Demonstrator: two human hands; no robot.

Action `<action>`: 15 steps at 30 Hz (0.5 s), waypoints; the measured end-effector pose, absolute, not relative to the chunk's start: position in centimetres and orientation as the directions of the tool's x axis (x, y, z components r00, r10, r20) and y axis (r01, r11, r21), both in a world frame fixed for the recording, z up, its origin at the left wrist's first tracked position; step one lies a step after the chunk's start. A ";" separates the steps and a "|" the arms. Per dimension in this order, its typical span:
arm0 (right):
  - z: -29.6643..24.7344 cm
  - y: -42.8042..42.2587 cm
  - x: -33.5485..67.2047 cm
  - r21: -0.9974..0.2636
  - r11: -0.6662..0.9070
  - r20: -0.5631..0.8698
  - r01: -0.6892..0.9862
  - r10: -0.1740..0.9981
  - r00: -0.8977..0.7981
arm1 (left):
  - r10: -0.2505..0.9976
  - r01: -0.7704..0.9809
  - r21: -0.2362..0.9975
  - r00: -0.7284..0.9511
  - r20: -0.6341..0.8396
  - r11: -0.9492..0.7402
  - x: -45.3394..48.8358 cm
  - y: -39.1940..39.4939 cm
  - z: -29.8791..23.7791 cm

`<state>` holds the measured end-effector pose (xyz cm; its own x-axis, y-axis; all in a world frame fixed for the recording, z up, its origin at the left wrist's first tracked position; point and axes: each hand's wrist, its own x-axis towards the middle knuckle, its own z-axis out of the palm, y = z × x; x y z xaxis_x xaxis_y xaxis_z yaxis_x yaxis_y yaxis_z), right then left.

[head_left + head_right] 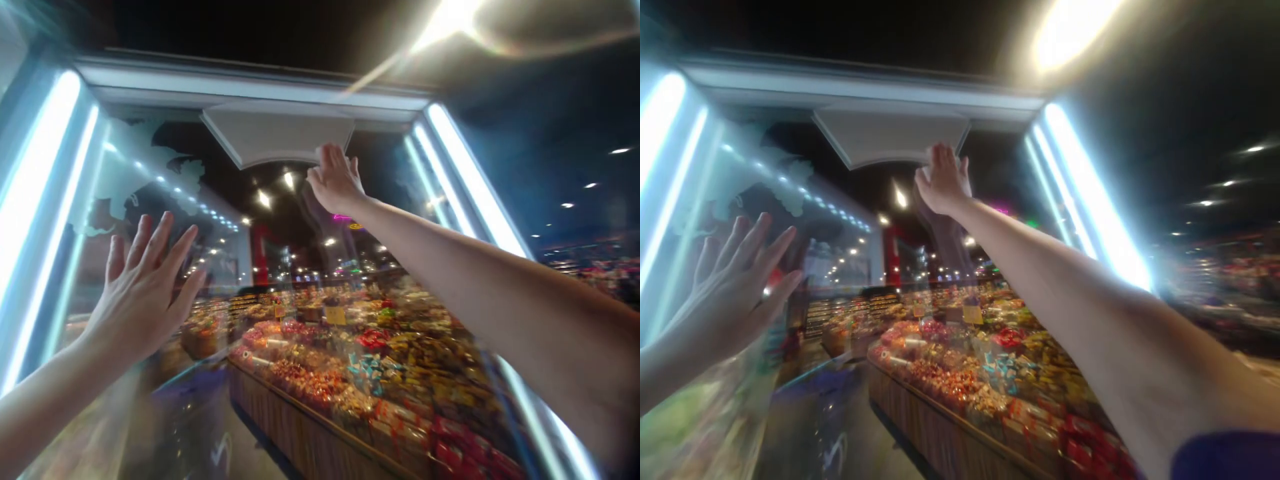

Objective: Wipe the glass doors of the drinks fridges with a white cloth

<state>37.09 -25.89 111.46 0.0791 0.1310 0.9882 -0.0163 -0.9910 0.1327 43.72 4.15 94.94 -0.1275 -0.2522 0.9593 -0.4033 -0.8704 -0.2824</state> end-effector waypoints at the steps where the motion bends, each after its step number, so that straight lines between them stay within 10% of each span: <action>1: 111.2 -26.9 36.6 0.078 -0.997 0.995 -0.019 0.077 0.066 | -0.266 -0.400 -0.303 -0.147 0.953 -0.865 43.4 3.3 95.1; 7: 104.6 -30.7 35.1 0.518 -0.855 0.838 -0.016 0.504 0.206 | -0.340 -0.394 -0.433 -0.286 0.896 -0.811 41.6 -3.2 96.4; 12: 105.2 -42.1 31.6 -0.048 -0.997 0.998 -0.064 -0.050 0.037 | -0.338 -0.416 -0.413 -0.244 0.909 -0.810 40.2 -6.8 97.7; 15: 103.7 -44.4 31.1 0.070 -0.996 0.996 -0.049 0.067 0.064 | -0.337 -0.407 -0.396 -0.213 0.917 -0.823 39.8 -8.5 98.4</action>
<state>31.11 -44.42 103.68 0.0636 0.0667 0.9957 -0.0493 -0.9963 0.0699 39.77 -8.47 98.45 -0.2125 -0.3365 0.9174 -0.4066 -0.8232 -0.3962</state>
